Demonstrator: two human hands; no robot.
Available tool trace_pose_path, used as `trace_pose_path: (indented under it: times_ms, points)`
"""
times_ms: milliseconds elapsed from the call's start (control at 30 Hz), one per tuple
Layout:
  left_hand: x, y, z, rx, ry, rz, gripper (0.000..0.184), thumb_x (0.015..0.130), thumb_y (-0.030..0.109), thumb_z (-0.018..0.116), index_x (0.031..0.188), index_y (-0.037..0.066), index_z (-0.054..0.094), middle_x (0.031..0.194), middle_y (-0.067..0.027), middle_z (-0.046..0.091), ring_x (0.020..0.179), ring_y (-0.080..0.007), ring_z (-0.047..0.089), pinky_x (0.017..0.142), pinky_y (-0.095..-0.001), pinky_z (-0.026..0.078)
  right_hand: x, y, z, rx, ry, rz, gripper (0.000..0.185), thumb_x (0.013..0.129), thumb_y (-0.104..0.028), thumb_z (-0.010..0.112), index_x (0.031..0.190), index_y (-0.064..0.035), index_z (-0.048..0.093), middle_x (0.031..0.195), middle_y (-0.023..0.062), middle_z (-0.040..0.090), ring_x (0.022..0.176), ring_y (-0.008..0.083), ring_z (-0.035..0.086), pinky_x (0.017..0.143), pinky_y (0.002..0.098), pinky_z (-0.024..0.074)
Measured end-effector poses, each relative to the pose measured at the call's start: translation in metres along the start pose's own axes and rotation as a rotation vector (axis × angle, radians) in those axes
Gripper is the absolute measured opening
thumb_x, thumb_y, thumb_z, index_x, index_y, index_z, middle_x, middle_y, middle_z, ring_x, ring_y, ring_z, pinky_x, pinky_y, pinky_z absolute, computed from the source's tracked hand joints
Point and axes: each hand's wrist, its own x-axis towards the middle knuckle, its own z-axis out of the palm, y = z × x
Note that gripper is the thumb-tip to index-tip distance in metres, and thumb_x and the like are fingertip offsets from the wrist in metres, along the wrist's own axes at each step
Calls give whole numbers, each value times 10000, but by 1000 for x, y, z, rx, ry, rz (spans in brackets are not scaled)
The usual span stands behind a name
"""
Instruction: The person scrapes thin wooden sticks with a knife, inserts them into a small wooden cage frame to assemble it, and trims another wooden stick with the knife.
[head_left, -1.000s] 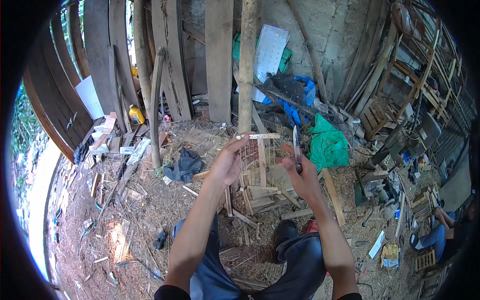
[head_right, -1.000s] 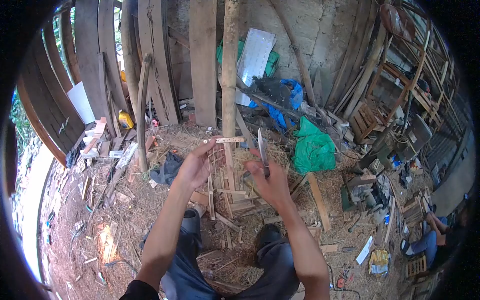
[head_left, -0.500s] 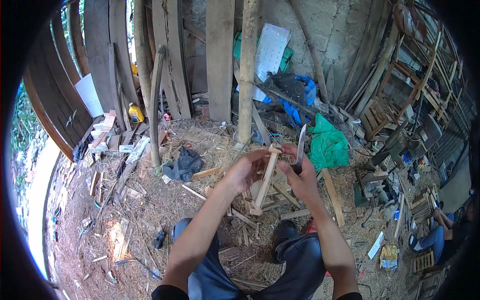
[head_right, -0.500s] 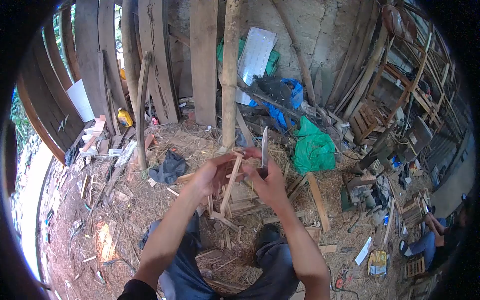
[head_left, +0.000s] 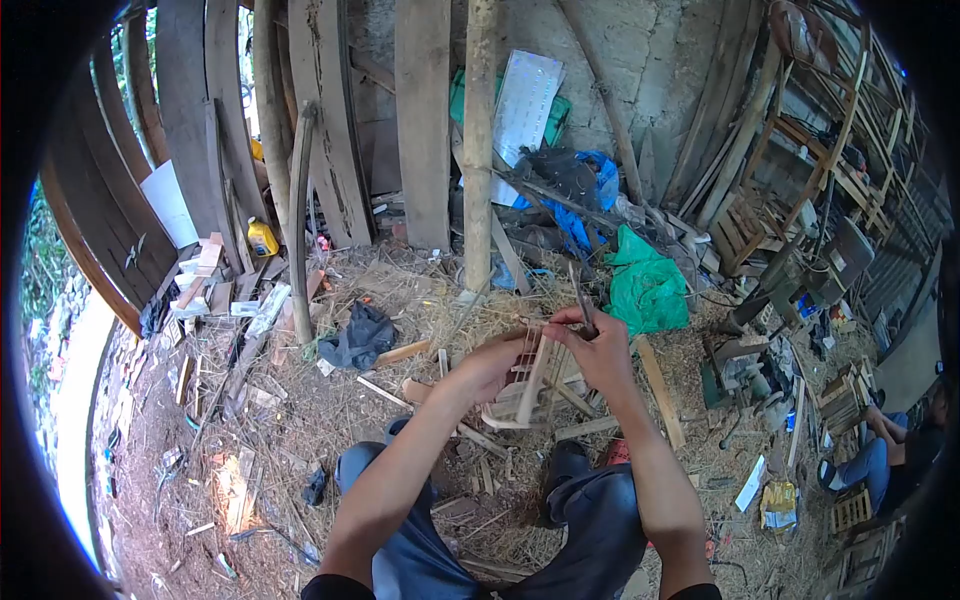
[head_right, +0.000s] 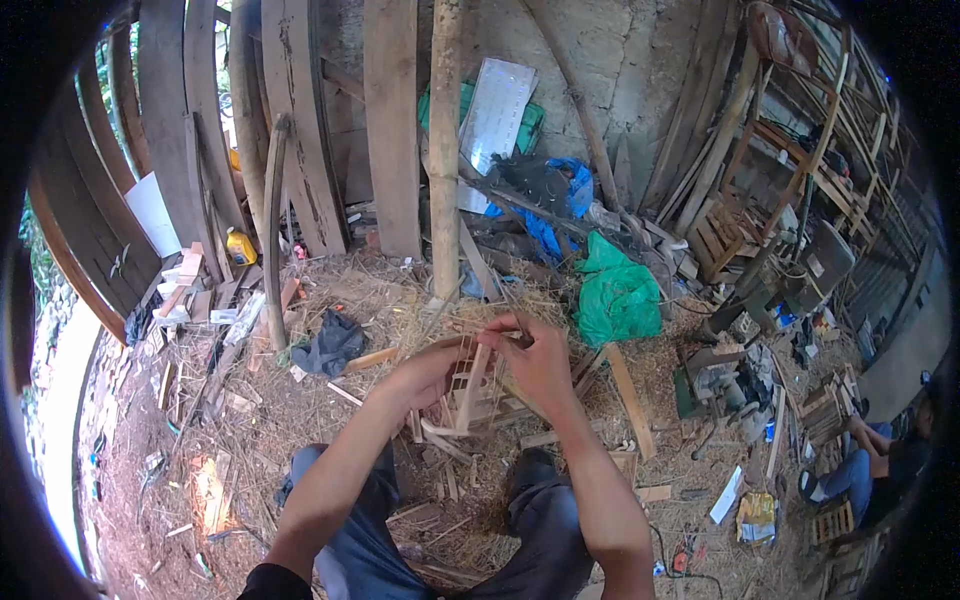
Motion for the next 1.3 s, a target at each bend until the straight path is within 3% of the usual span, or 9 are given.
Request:
trace_pose_path:
  times_ms: [200, 267, 467, 700, 867, 1000, 1100, 1167, 1300]
  points:
    - [-17, 22, 7, -175, -118, -80, 332, 981, 250, 433, 1191, -3, 481, 1112, -113, 597, 1003, -190, 607, 866, -304, 495, 7, 21, -6, -164, 62, 99, 210, 737, -178, 760, 854, -18, 689, 779, 63, 675, 700, 113, 603, 662, 279, 467]
    - [-17, 17, 7, 70, -66, 77, 305, 966, 191, 469, 1195, -11, 475, 1092, -127, 604, 990, -198, 610, 874, -312, 495, 6, 25, -6, -152, 54, 140, 211, 745, -177, 753, 870, -19, 689, 785, 64, 676, 716, 109, 602, 676, 277, 467]
    - [-9, 11, -6, -44, -56, 224, 276, 920, 120, 548, 1160, -13, 519, 1015, -117, 639, 890, -187, 641, 785, -301, 526, 9, 36, -6, -49, 125, 11, 237, 784, -213, 716, 931, -28, 692, 824, 98, 694, 772, 175, 644, 714, 312, 481]
    - [8, 6, -25, 227, 3, 180, 287, 921, 102, 536, 1176, -28, 528, 1009, -108, 639, 952, -175, 612, 827, -284, 483, 12, 70, -10, -26, -98, 173, 218, 794, -167, 708, 943, -8, 699, 778, 67, 687, 694, 101, 605, 651, 268, 470]
    - [40, -5, -76, 638, 508, 600, 254, 869, 113, 574, 1078, -32, 569, 830, -96, 661, 752, -153, 626, 689, -273, 492, 13, 156, -4, 120, 17, 432, 178, 791, -131, 711, 875, 26, 697, 741, 50, 678, 638, 89, 576, 604, 264, 453]
    - [34, 6, -81, 385, 333, 511, 215, 855, 113, 589, 1025, -17, 598, 798, -97, 657, 749, -151, 624, 688, -279, 489, 12, 170, 4, -134, 184, 548, 196, 761, -209, 729, 808, -19, 726, 663, 79, 670, 594, 143, 620, 565, 298, 482]
    - [28, 7, -81, 655, 274, 355, 194, 862, 145, 584, 984, -3, 614, 815, -135, 657, 762, -217, 641, 703, -325, 495, 16, 184, 18, -299, 192, 620, 225, 745, -234, 746, 770, -13, 713, 669, 94, 663, 603, 174, 619, 576, 326, 482]
    - [26, 0, -88, 1171, 287, 392, 266, 861, 173, 571, 1080, 21, 572, 889, -154, 659, 827, -260, 653, 742, -340, 502, 21, 208, 30, -324, 176, 671, 232, 740, -238, 753, 742, -12, 703, 674, 96, 656, 601, 167, 601, 574, 332, 467]
    - [13, 8, -87, 1122, 227, 371, 286, 857, 228, 585, 1094, 69, 576, 874, -164, 655, 827, -312, 645, 747, -375, 501, 19, 236, 45, -318, 212, 789, 202, 754, -215, 742, 715, -22, 697, 666, 96, 649, 580, 169, 592, 573, 340, 467]
